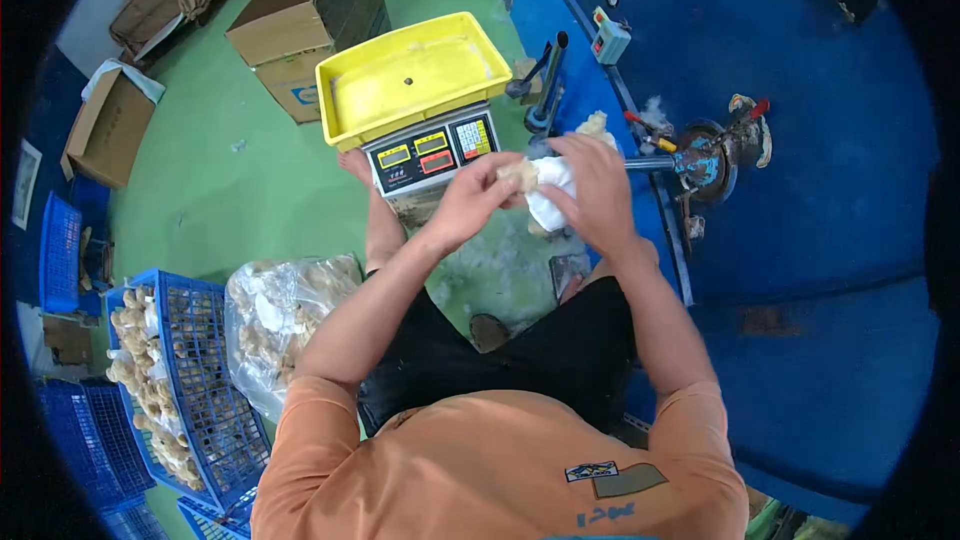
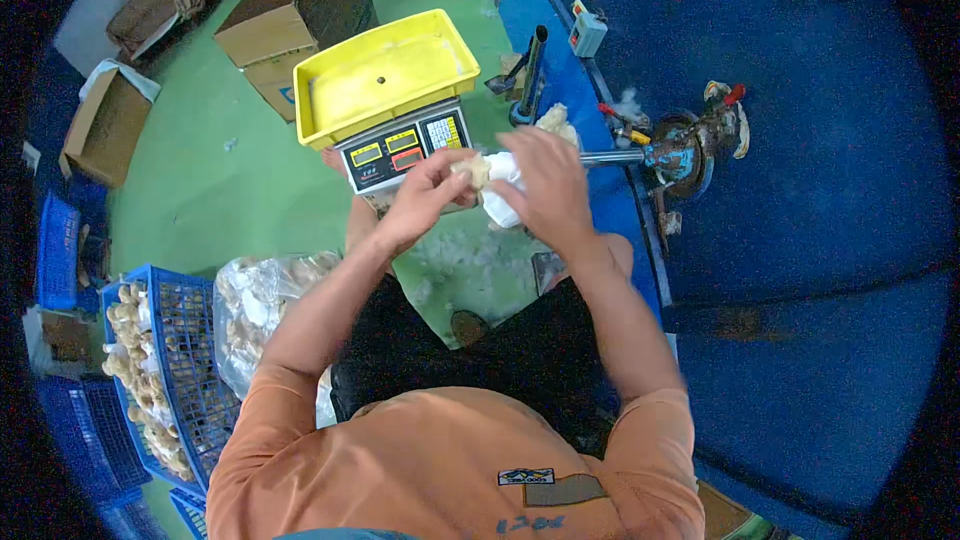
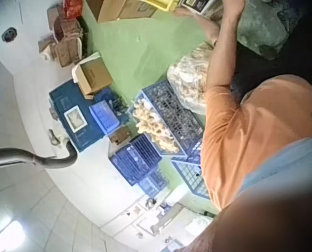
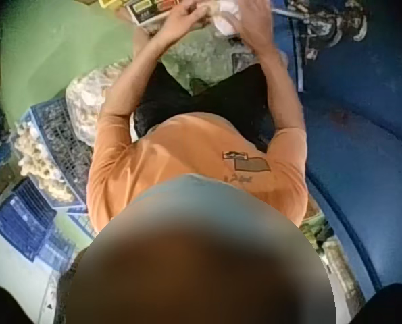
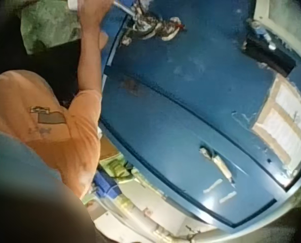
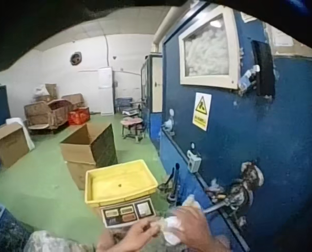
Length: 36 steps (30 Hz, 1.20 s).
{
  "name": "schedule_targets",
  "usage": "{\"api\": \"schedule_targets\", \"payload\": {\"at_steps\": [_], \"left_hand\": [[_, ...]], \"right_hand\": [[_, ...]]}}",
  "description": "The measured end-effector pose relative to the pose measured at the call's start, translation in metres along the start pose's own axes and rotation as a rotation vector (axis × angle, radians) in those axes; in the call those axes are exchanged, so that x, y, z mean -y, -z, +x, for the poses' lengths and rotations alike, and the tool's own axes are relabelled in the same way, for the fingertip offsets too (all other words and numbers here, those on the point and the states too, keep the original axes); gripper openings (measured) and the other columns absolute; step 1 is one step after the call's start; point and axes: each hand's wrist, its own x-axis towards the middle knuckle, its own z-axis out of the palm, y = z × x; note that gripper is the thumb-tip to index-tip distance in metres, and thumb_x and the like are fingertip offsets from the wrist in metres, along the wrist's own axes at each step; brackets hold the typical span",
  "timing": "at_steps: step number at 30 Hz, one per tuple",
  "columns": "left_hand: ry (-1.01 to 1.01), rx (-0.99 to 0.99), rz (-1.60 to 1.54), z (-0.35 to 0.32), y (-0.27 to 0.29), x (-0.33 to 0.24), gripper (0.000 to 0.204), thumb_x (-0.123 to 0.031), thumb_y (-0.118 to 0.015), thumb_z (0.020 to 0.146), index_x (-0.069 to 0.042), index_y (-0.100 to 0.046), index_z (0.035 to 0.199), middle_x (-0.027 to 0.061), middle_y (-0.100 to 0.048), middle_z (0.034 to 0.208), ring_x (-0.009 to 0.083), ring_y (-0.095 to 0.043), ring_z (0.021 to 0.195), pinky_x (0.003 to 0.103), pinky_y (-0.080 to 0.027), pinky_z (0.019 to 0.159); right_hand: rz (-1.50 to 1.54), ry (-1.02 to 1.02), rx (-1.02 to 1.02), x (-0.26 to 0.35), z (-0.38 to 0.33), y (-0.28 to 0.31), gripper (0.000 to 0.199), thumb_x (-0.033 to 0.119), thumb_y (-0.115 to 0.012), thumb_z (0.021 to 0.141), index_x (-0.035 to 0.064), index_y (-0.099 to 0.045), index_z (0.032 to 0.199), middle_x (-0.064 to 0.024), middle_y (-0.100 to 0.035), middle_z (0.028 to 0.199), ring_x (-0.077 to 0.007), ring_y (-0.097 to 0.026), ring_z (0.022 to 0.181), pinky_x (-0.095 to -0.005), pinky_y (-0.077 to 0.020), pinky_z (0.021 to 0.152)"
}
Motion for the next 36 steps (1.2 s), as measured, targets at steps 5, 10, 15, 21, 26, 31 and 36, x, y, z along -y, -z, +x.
{"api": "schedule_targets", "payload": {"at_steps": [5,10,15,21,26,31,36], "left_hand": [[0.208,0.013,-0.347,0.01,-0.016,-0.005,0.026,-0.021,-0.056,0.102,-0.002,-0.059,0.119,0.0066,-0.064,0.086,0.0082,-0.056,0.065,0.021,-0.046,0.057],[0.323,-0.012,-0.4,0.006,-0.006,-0.019,0.022,-0.022,-0.056,0.103,-0.003,-0.058,0.114,0.0039,-0.061,0.075,0.0065,-0.051,0.056,0.02,-0.041,0.048],[0.334,-0.139,-0.502,-0.005,0.032,-0.002,0.021,-0.021,-0.056,0.102,-0.003,-0.061,0.11,0.0045,-0.061,0.076,0.0083,-0.051,0.057,0.02,-0.043,0.05],[0.048,-0.08,-0.237,-0.005,0.032,0.004,0.022,-0.017,-0.056,0.101,-0.002,-0.062,0.115,0.0092,-0.064,0.092,0.0127,-0.057,0.072,0.024,-0.05,0.066],[-0.011,0.173,-0.107,0.005,0.01,0.011,0.03,-0.018,-0.052,0.103,-0.003,-0.055,0.129,0.0108,-0.061,0.113,0.0144,-0.058,0.091,0.028,-0.052,0.079],[-0.022,0.056,-0.261,-0.008,0.0,0.038,0.037,-0.026,-0.048,0.107,-0.004,-0.051,0.136,0.0112,-0.06,0.12,0.0157,-0.059,0.093,0.03,-0.052,0.081],[-0.044,-0.048,-0.497,-0.003,-0.025,0.029,0.037,-0.034,-0.044,0.108,-0.005,-0.053,0.129,0.0107,-0.061,0.116,0.0143,-0.057,0.084,0.027,-0.05,0.07]], "right_hand": [[-0.215,0.218,0.486,-0.022,0.016,-0.014,0.03,0.029,-0.078,0.077,0.0094,-0.06,0.093,-0.0081,-0.065,0.089,-0.0261,-0.061,0.088,-0.0398,-0.0432,0.098],[-0.19,0.29,0.507,-0.02,0.018,-0.023,0.032,0.034,-0.075,0.08,0.0085,-0.06,0.092,-0.009,-0.065,0.086,-0.0278,-0.062,0.084,-0.0405,-0.0432,0.099],[-0.146,0.206,0.56,0.026,0.03,-0.045,0.034,0.038,-0.071,0.084,0.0066,-0.062,0.093,-0.0109,-0.067,0.085,-0.0289,-0.063,0.083,-0.041,-0.044,0.099],[-0.095,-0.167,0.481,0.014,0.029,-0.042,0.038,0.039,-0.061,0.094,0.0015,-0.062,0.093,-0.0175,-0.069,0.084,-0.0363,-0.064,0.079,-0.0447,-0.0494,0.081],[-0.374,-0.434,0.49,-0.063,0.024,0.01,0.032,0.034,-0.06,0.094,0.0024,-0.065,0.098,-0.0169,-0.069,0.09,-0.0391,-0.063,0.08,-0.0493,-0.0475,0.073],[-0.111,0.061,0.161,-0.004,0.023,-0.015,0.026,0.028,-0.072,0.085,0.0069,-0.062,0.098,-0.0108,-0.067,0.099,-0.0338,-0.061,0.091,-0.0455,-0.0468,0.084],[-0.13,0.232,0.386,-0.046,0.012,0.003,0.03,0.028,-0.074,0.081,0.0096,-0.06,0.099,-0.0091,-0.066,0.097,-0.0318,-0.06,0.09,-0.0441,-0.0469,0.084]]}}
